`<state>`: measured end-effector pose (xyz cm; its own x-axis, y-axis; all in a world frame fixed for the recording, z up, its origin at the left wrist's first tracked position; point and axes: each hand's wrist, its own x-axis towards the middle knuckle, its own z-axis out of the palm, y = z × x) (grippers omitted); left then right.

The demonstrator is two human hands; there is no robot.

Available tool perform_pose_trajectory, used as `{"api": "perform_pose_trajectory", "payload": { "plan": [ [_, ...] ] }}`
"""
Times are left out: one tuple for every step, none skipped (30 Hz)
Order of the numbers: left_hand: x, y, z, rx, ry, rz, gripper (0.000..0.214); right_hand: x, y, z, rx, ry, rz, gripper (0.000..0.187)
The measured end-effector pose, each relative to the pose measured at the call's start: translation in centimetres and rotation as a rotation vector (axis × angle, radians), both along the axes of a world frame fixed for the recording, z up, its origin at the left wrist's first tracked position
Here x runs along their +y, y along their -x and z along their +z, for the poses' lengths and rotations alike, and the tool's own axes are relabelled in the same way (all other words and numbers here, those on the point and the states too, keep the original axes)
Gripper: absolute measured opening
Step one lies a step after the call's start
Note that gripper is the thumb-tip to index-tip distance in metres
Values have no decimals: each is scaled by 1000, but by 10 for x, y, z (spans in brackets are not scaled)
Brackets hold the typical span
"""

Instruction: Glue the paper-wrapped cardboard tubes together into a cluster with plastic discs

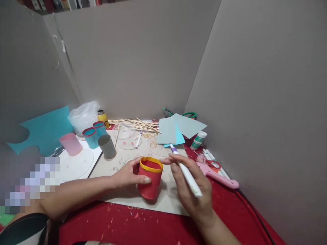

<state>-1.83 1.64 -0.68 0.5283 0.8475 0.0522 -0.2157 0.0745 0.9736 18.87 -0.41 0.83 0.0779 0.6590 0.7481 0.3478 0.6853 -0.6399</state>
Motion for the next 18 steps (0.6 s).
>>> {"api": "perform_pose_trajectory", "payload": {
  "plan": [
    [0,-1,3,-1,17,29,67,0,1,1,30,21,-47,19],
    [0,-3,7,-7,39,60,67,1,1,2,52,51,-85,20],
    [0,-4,12,-13,66,87,66,2,2,3,71,79,-108,22],
    [0,-5,18,-18,98,106,65,3,2,4,88,106,-119,23],
    [0,-5,25,-23,131,120,64,4,3,4,99,130,-120,24],
    [1,-6,33,-28,162,127,62,4,3,5,103,148,-114,25],
    [2,-5,42,-34,187,127,59,4,3,4,103,160,-103,25],
    [5,-3,52,-45,194,129,56,3,3,4,99,167,-91,25],
    [7,0,62,-53,181,134,52,2,3,3,92,170,-77,25],
    [10,4,73,-58,149,150,50,2,3,2,82,172,-63,25],
    [14,9,84,-59,112,164,48,1,3,2,73,172,-52,25],
    [17,16,95,-49,63,195,48,0,2,1,64,172,-45,25],
    [19,24,106,-35,-10,246,48,0,2,1,53,176,-41,26],
    [21,34,117,-23,-97,314,48,-1,2,1,40,182,-41,27],
    [22,45,128,-14,-181,394,49,-1,3,2,25,188,-42,28],
    [22,57,137,11,-256,469,51,-1,3,2,12,187,-44,28],
    [22,71,144,46,-320,544,52,-2,3,3,-4,188,-44,29],
    [21,86,150,79,-366,620,54,-2,4,3,-24,186,-42,29]
  ]
}}
